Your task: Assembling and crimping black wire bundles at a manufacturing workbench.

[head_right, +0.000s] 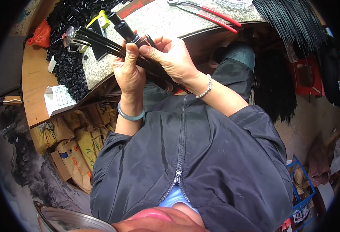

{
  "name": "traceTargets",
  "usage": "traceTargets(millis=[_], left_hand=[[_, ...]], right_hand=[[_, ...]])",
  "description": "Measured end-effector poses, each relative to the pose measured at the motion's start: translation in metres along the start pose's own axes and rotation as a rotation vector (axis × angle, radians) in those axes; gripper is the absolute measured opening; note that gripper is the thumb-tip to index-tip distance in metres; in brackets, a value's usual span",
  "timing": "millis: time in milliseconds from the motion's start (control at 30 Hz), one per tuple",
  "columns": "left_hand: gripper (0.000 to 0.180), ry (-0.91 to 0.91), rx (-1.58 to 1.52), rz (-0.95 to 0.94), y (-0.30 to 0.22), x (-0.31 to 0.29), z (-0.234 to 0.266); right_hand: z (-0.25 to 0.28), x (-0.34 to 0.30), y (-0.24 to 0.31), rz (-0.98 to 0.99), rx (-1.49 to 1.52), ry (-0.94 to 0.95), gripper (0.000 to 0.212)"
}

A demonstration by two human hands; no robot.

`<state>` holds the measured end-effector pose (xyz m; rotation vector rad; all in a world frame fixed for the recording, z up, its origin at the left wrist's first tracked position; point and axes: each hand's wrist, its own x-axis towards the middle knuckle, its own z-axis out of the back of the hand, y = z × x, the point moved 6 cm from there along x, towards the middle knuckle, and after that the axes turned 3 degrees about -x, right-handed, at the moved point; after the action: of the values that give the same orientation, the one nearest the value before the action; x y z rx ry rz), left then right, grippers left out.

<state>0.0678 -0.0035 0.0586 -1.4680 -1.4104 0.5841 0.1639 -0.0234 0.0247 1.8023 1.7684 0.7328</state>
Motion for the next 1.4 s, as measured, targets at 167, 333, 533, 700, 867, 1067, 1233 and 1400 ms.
traceTargets(millis=[167,333,533,700,867,1067,1233,1400], left_hand=[[0.033,-0.059,-0.152,0.053,0.003,0.0,0.001],[0.03,-0.07,-0.113,0.027,0.001,-0.001,0.0],[0.031,-0.061,-0.105,0.016,0.001,0.0,0.0],[0.032,-0.067,0.117,-0.065,-0.008,0.0,-0.001],[0.028,-0.163,0.071,-0.189,-0.012,-0.002,-0.001],[0.024,-0.14,0.065,-0.14,-0.01,-0.001,0.0],[0.032,-0.084,0.084,-0.141,-0.007,-0.001,0.002],[0.034,-0.079,0.054,-0.104,-0.002,-0.001,0.007]], right_hand=[[0.006,-0.002,-0.004,-0.02,-0.011,0.072,0.011],[-0.001,0.004,-0.001,-0.086,0.006,0.178,0.012],[0.002,0.001,-0.001,-0.054,-0.054,0.095,0.012],[-0.001,-0.004,0.002,0.006,-0.148,-0.001,0.013],[0.003,-0.008,0.005,0.055,-0.073,-0.002,0.012],[0.004,-0.008,0.007,-0.006,-0.139,0.044,0.015],[0.007,-0.008,0.009,0.116,-0.155,0.005,0.015],[0.005,-0.003,0.008,-0.02,-0.145,0.052,0.011]])
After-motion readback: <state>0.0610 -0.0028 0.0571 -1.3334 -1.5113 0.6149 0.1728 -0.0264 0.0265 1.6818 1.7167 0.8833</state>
